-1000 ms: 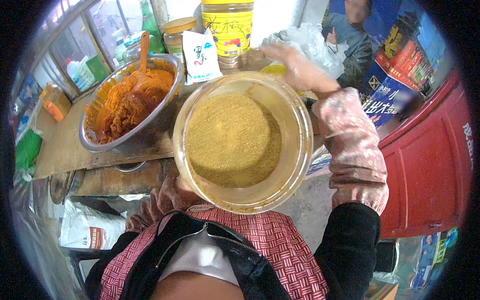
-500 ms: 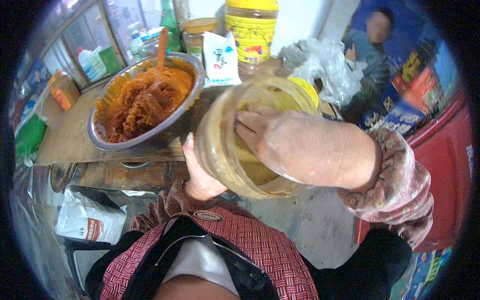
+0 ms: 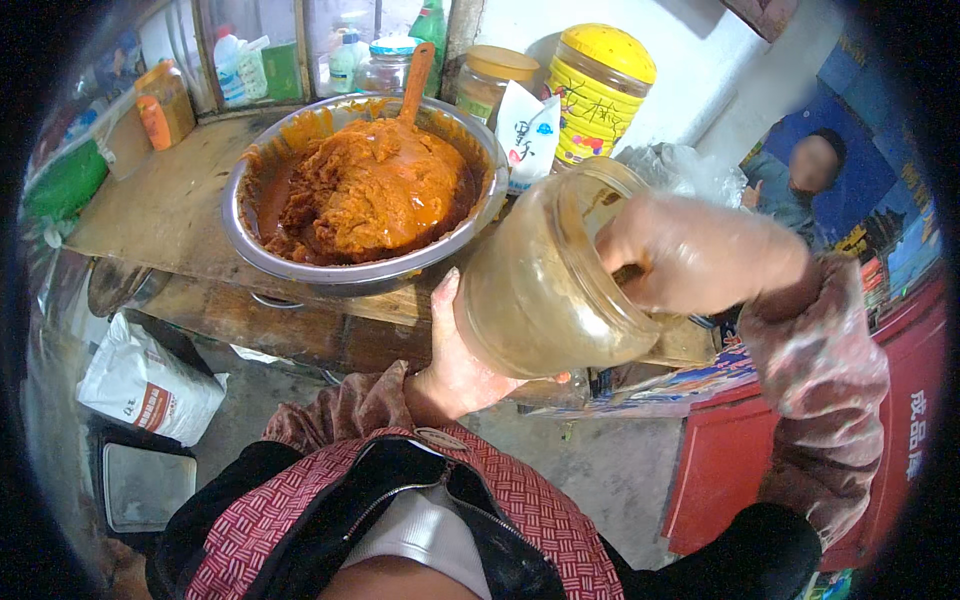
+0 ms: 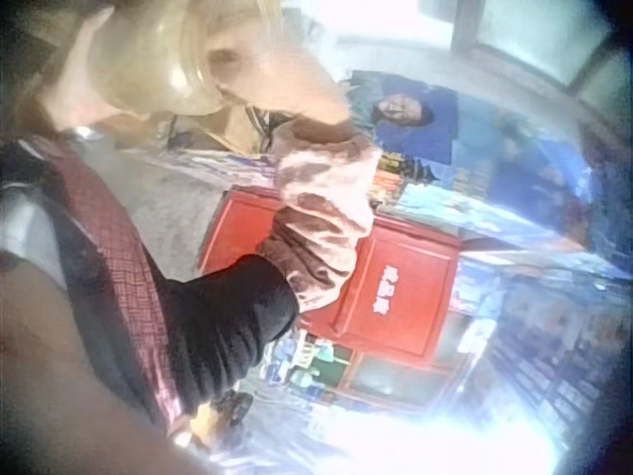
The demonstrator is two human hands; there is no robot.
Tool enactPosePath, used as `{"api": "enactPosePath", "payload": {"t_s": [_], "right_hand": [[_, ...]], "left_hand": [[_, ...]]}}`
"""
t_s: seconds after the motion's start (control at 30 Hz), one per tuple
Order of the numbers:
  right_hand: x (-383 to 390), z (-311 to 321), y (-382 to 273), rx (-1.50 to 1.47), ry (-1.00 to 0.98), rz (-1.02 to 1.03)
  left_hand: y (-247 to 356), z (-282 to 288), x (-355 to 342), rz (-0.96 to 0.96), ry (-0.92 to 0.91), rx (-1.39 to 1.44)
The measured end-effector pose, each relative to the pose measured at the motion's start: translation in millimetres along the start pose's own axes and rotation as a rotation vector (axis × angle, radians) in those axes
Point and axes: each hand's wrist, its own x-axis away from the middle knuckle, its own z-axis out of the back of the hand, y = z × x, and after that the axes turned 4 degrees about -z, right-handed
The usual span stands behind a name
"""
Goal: The person mixes a thick orange paste in a metal bowl using a spoon, then adds a clear liquid from a plastic bottle and a white powder from a packet. The person continues to stir the mixture to combine the ingredients.
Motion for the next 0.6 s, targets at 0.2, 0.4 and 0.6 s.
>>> {"api": "enactPosePath", "payload": {"t_s": [0.2, 0.4, 0.6], "right_hand": [[-2, 62, -8, -0.138, -0.010, -0.372], [-56, 119, -49, 0.021, 0.019, -0.524], [-174, 99, -31, 0.021, 0.100, -0.174]], "left_hand": [[5, -5, -6, -0.069, 0.130, -0.011], [1, -5, -6, -0.014, 0.195, 0.061], [5, 12, 4, 0.017, 0.057, 0.051]]}}
